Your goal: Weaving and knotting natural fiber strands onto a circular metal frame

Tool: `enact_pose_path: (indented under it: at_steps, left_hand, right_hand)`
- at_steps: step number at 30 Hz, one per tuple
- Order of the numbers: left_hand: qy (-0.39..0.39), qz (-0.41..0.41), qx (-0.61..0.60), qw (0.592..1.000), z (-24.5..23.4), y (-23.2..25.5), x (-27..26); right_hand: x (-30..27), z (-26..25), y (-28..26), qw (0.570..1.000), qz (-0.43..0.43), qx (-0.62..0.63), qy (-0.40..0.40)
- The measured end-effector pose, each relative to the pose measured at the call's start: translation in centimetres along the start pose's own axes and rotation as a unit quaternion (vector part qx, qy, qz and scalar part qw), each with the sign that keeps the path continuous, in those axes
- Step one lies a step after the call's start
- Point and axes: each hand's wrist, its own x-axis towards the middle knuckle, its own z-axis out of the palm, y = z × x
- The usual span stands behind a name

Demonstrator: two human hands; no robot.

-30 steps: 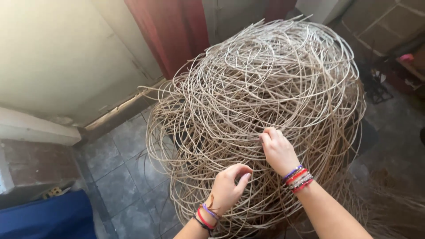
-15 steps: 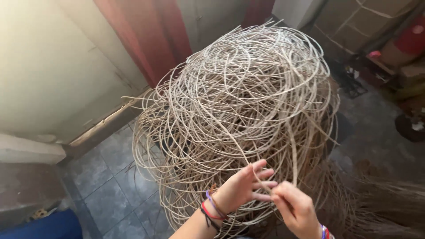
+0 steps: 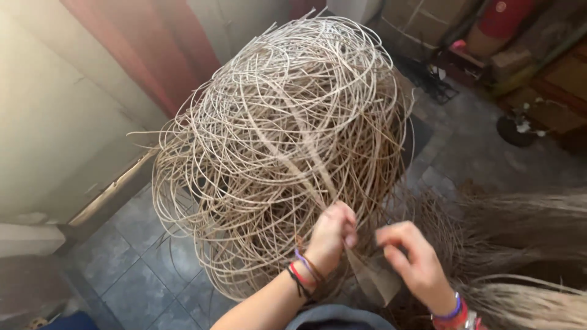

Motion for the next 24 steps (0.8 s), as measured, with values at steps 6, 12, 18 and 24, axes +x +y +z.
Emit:
enact_pose_path:
  at_steps: [6,12,18,24]
  left_hand:
    - [-0.222,-0.124,0.598,0.76,3.4,-4.0,-6.3]
    - [-0.284,0.121,0.417,0.855,7.6,3.7,-3.9]
    - [-0.077,0.059,-0.035,0.995,5.0,0.8,-2.8]
    - [-0.093,0.034,0.264,0.959,1.4,-7.7,-5.1]
  right_hand:
    - [1.8,1.8,0.8,0.938,0.278,0.182,-0.104]
    - [-4.0,-2.9,1.9,0.965,0.227,-0.078,-0.106]
    - [-7.2,-6.4,3.4,0.93,0.314,-0.102,-0.161]
    - [1.3,-1.5,-2.5,0.973,0.187,-0.055,-0.123]
